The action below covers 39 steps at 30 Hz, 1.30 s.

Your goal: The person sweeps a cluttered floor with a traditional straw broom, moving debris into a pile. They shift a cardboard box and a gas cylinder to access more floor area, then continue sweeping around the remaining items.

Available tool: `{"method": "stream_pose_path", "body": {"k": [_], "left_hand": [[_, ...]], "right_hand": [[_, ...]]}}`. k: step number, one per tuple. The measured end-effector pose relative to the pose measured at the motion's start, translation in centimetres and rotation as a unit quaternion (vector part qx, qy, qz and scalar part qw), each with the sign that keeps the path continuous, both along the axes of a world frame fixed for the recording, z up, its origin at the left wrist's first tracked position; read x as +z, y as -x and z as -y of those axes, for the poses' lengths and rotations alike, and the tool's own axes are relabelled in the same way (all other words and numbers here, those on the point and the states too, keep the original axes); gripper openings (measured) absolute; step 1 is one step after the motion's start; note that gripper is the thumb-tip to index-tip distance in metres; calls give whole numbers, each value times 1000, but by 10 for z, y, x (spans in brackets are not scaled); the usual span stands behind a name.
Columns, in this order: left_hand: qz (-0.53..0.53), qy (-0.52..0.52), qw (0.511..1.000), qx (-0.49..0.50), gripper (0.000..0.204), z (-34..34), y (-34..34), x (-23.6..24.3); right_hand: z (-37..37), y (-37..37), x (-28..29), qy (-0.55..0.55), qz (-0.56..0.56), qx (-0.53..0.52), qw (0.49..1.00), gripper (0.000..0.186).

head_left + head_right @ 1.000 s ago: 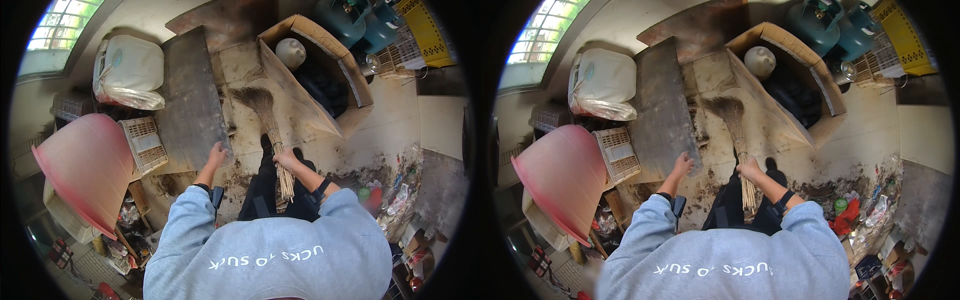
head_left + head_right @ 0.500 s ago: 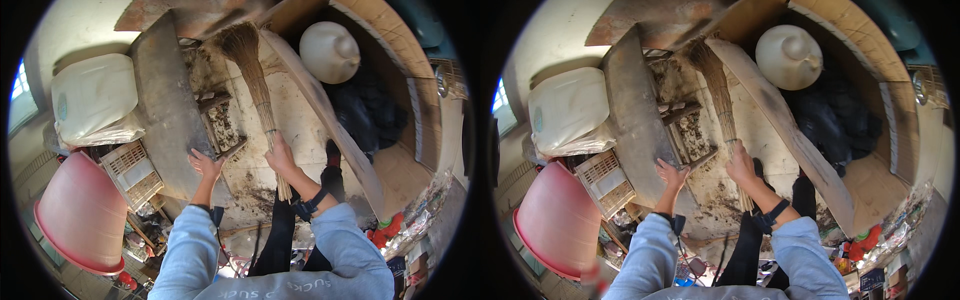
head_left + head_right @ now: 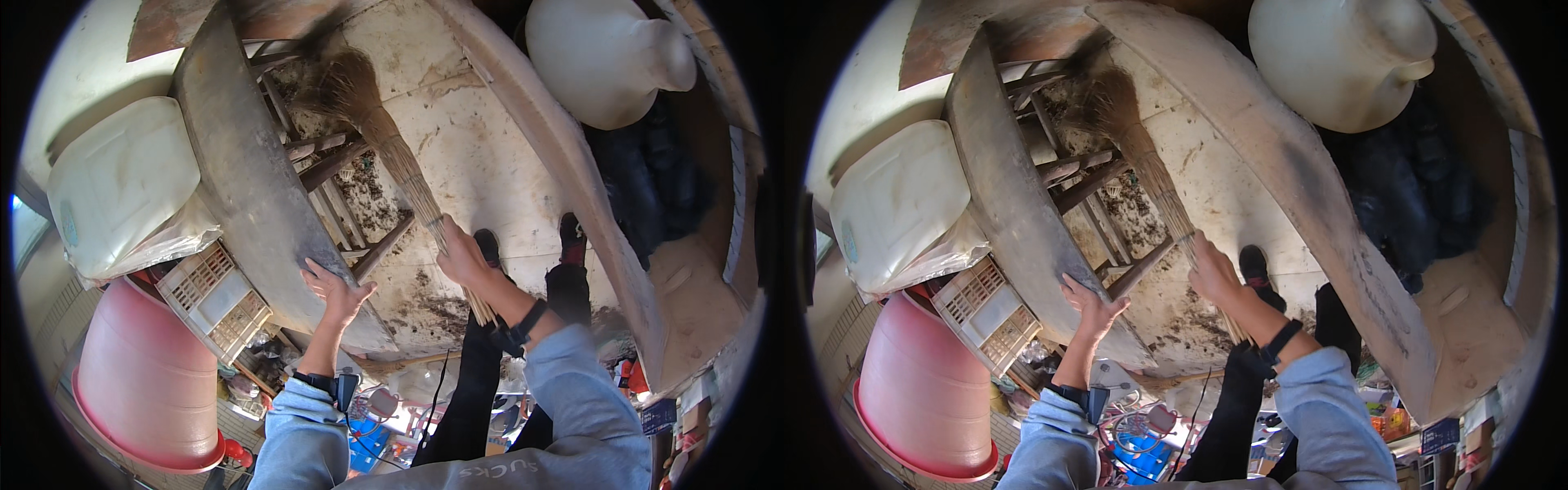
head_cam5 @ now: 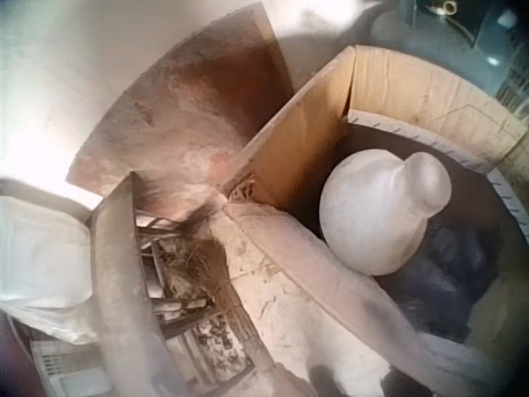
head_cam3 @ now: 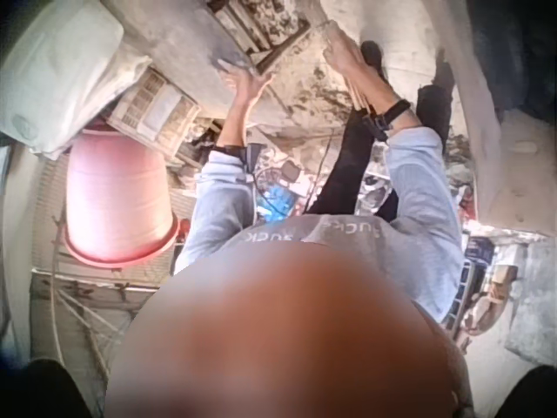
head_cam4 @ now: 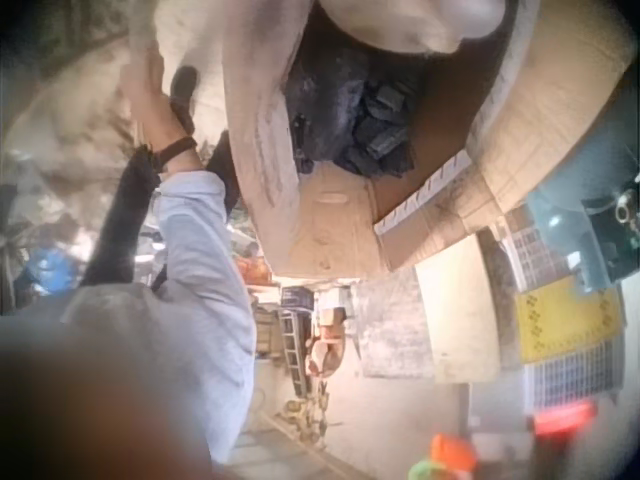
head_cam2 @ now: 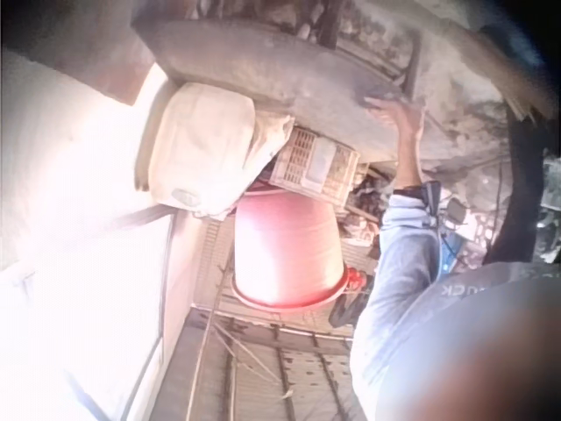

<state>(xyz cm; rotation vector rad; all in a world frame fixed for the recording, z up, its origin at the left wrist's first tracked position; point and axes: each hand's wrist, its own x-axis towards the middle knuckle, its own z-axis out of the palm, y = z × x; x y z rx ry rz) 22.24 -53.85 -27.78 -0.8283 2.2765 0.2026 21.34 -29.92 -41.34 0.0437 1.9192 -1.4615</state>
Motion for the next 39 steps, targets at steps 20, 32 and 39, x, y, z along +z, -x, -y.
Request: {"method": "stream_pose_path", "body": {"k": [20, 32, 39], "left_hand": [[-4, -25, 998, -51, 148, 23, -21, -6], [-47, -36, 994, -92, 147, 18, -17, -3], [-41, -18, 994, -96, 146, 19, -19, -4]], "right_hand": [[68, 66, -207, -29, -19, 130, 991, 75], [31, 10, -126, -8, -135, -25, 991, 72], [96, 1, -111, -24, -14, 103, 994, 69]]}}
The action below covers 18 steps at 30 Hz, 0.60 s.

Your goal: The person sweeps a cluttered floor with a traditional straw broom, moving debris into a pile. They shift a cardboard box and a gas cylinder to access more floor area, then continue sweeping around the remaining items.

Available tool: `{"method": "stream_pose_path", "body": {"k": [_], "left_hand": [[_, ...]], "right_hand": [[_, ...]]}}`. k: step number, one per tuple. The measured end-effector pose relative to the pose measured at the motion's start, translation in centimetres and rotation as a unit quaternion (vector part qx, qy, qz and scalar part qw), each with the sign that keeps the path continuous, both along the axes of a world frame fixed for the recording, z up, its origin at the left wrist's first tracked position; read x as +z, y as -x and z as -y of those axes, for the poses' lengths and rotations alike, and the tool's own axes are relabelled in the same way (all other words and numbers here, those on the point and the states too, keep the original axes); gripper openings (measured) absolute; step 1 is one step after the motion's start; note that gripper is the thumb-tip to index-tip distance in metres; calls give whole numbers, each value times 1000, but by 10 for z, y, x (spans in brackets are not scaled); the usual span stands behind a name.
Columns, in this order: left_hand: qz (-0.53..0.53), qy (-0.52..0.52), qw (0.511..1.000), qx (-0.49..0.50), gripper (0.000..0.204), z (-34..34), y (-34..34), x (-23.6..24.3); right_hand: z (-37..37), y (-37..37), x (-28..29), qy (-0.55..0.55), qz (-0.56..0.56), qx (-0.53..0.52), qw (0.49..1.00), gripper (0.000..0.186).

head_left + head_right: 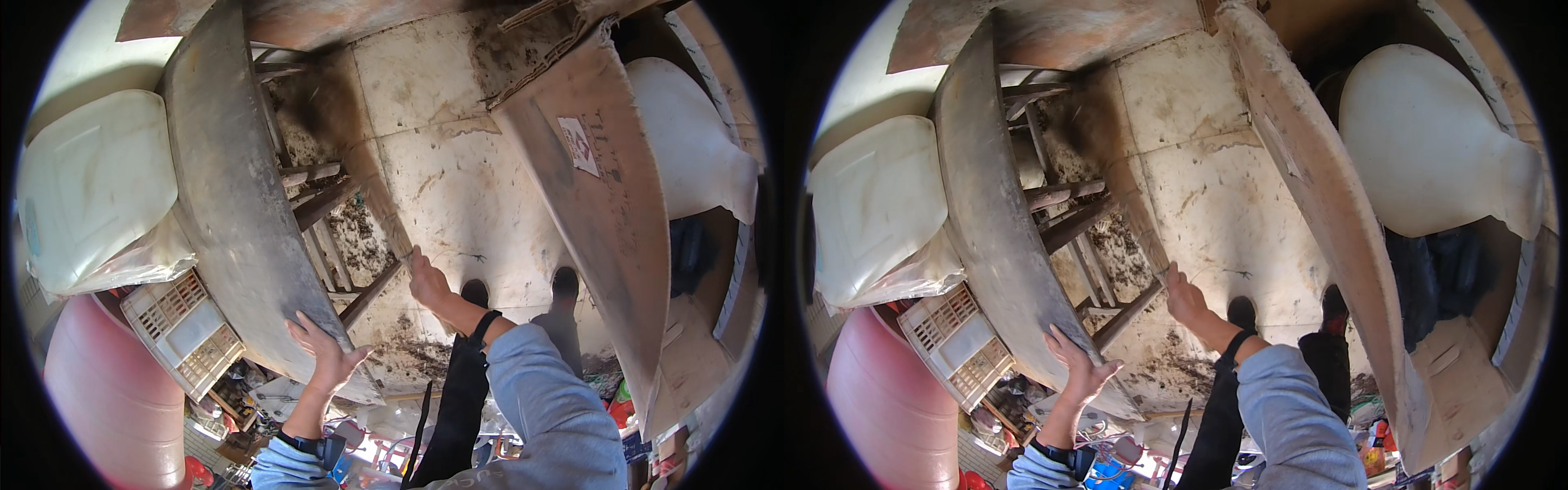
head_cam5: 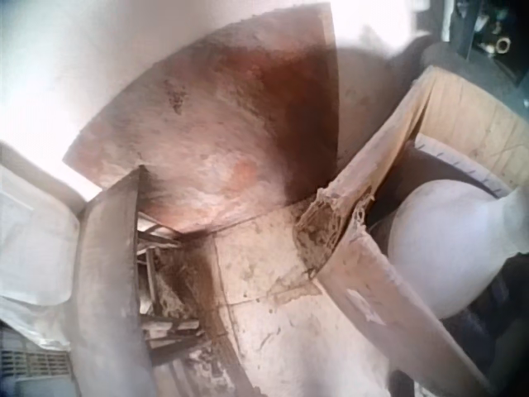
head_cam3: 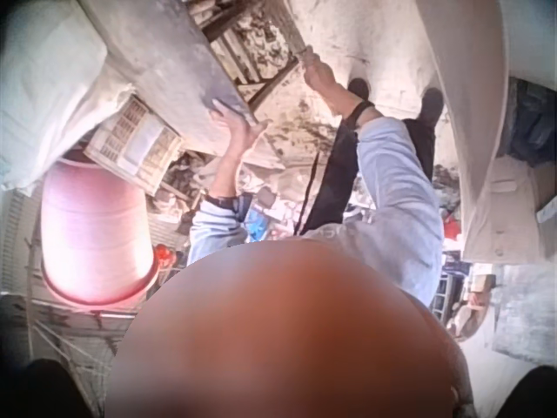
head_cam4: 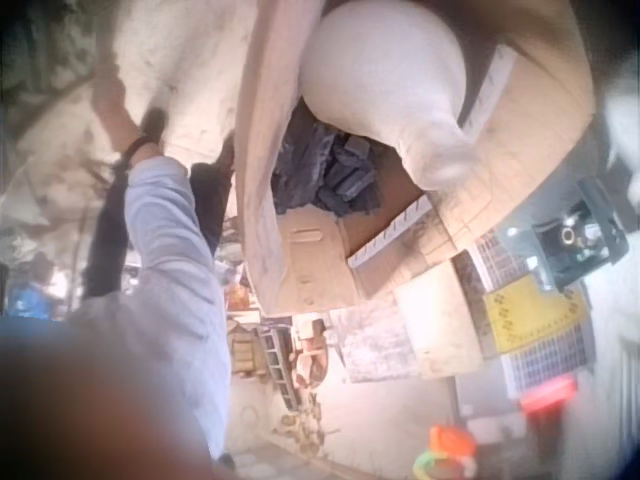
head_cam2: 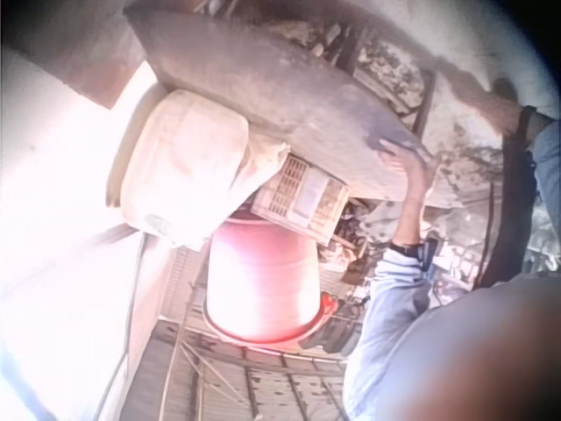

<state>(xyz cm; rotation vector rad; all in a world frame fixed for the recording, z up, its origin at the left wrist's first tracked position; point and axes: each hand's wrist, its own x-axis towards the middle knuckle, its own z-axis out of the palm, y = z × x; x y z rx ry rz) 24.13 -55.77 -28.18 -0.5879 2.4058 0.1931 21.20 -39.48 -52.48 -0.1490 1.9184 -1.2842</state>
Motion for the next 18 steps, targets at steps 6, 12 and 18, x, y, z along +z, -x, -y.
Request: {"method": "stream_pose_path", "body": {"k": [6, 12, 18], "left_hand": [[1, -16, 999, 36, 146, -7, 6, 3], [6, -12, 999, 41, 145, -6, 7, 3], [17, -20, 999, 44, 145, -7, 8, 4]], "right_hand": [[-46, 6, 15, -3, -72, -65, 995, 68], [20, 73, 21, 38, -38, -16, 998, 63], [-88, 69, 47, -61, -8, 4, 998, 70]]}}
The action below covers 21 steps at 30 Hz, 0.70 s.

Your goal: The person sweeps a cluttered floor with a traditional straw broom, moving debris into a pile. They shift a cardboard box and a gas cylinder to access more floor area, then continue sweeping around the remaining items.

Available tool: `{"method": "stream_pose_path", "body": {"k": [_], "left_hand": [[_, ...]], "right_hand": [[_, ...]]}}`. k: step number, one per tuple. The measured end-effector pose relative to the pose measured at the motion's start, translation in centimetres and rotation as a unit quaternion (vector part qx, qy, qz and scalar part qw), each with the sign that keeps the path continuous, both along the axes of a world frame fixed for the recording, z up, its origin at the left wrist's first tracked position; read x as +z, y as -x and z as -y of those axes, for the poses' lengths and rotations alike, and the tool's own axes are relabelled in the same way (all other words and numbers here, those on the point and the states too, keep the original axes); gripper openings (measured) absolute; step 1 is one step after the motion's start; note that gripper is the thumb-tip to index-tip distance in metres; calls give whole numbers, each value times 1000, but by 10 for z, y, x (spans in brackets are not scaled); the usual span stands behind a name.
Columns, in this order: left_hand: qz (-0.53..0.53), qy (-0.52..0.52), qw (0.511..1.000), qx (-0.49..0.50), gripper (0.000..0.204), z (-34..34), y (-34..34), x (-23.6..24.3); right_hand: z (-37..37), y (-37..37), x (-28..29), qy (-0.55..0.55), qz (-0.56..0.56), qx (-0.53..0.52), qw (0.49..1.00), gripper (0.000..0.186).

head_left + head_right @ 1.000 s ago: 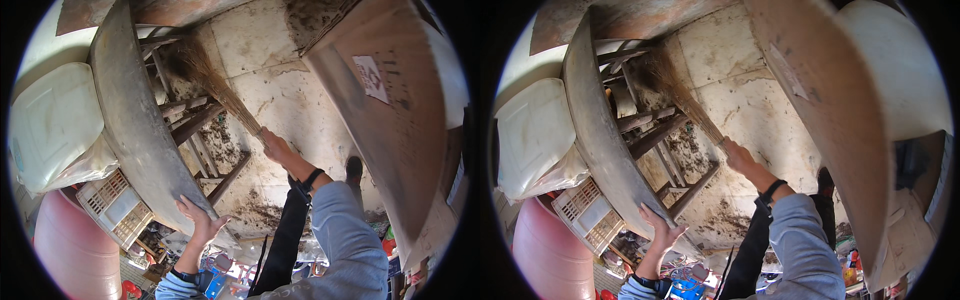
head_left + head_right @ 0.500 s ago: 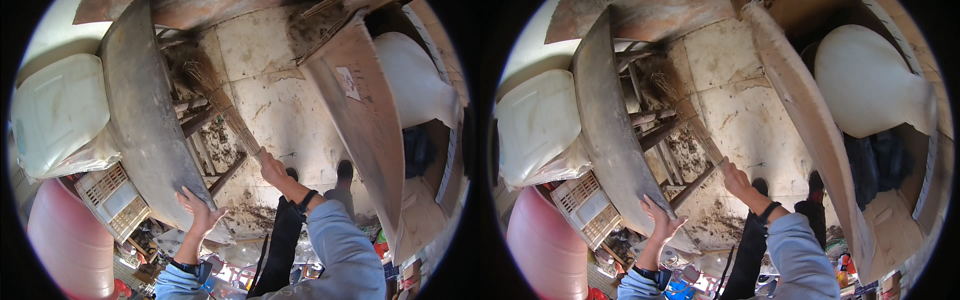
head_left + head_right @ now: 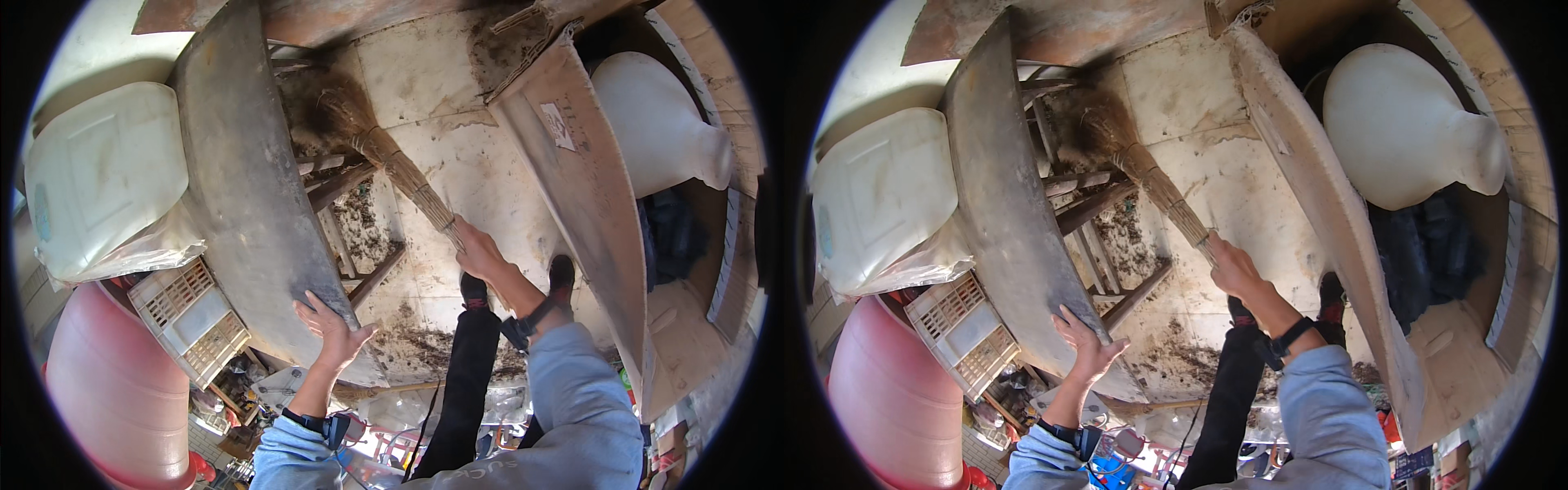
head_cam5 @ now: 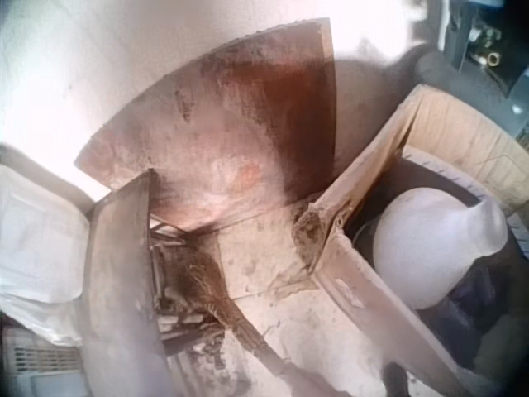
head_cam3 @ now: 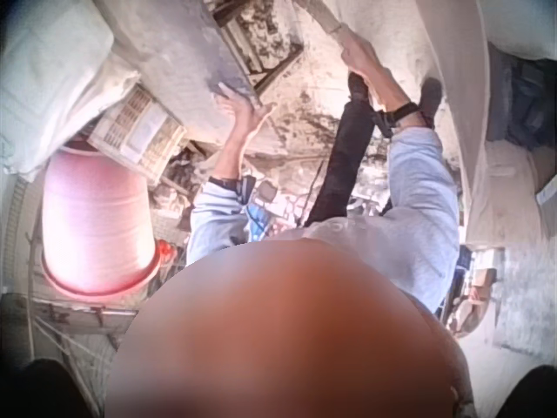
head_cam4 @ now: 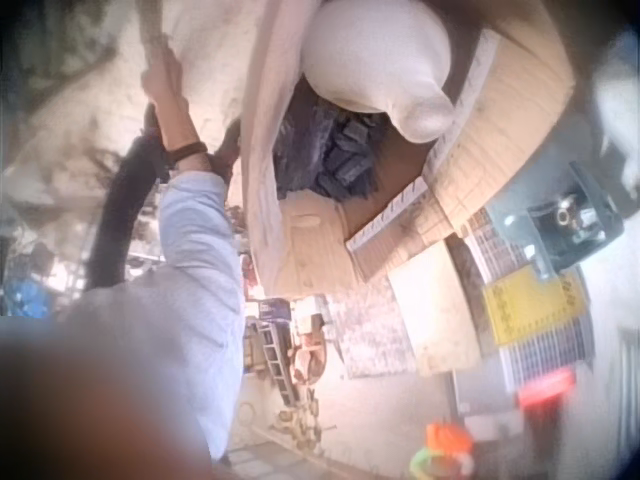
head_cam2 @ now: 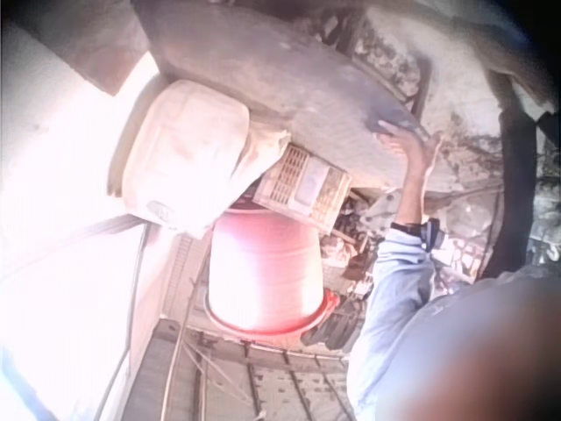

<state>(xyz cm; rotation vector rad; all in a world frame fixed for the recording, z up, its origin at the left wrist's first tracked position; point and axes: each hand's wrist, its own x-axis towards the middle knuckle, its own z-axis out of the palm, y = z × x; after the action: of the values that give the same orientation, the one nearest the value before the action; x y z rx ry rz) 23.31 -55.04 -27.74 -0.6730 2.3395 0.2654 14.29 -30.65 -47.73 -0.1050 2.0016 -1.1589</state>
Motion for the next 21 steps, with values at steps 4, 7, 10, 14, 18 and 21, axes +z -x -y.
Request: {"method": "stream_pose_path", "body": {"k": [4, 7, 10, 14, 18, 21], "left_hand": [[2, -1, 1000, 3, 143, -2, 1, 1], [-5, -9, 1000, -4, 143, 0, 1, 0], [-11, -9, 1000, -17, 143, 2, 0, 0], [6, 0, 1000, 5, 143, 0, 0, 0], [6, 1, 1000, -3, 143, -1, 3, 2], [10, -9, 1000, 7, 143, 0, 2, 2]], "right_hand": [[40, 13, 10, 74, 0, -133, 988, 73], [74, 12, 9, 92, 31, -11, 995, 68], [55, -3, 4, 66, 70, 67, 993, 70], [31, -2, -4, 59, -13, -2, 998, 72], [66, 24, 0, 72, -5, -14, 997, 69], [66, 23, 1, 76, 19, 50, 996, 64]]}}
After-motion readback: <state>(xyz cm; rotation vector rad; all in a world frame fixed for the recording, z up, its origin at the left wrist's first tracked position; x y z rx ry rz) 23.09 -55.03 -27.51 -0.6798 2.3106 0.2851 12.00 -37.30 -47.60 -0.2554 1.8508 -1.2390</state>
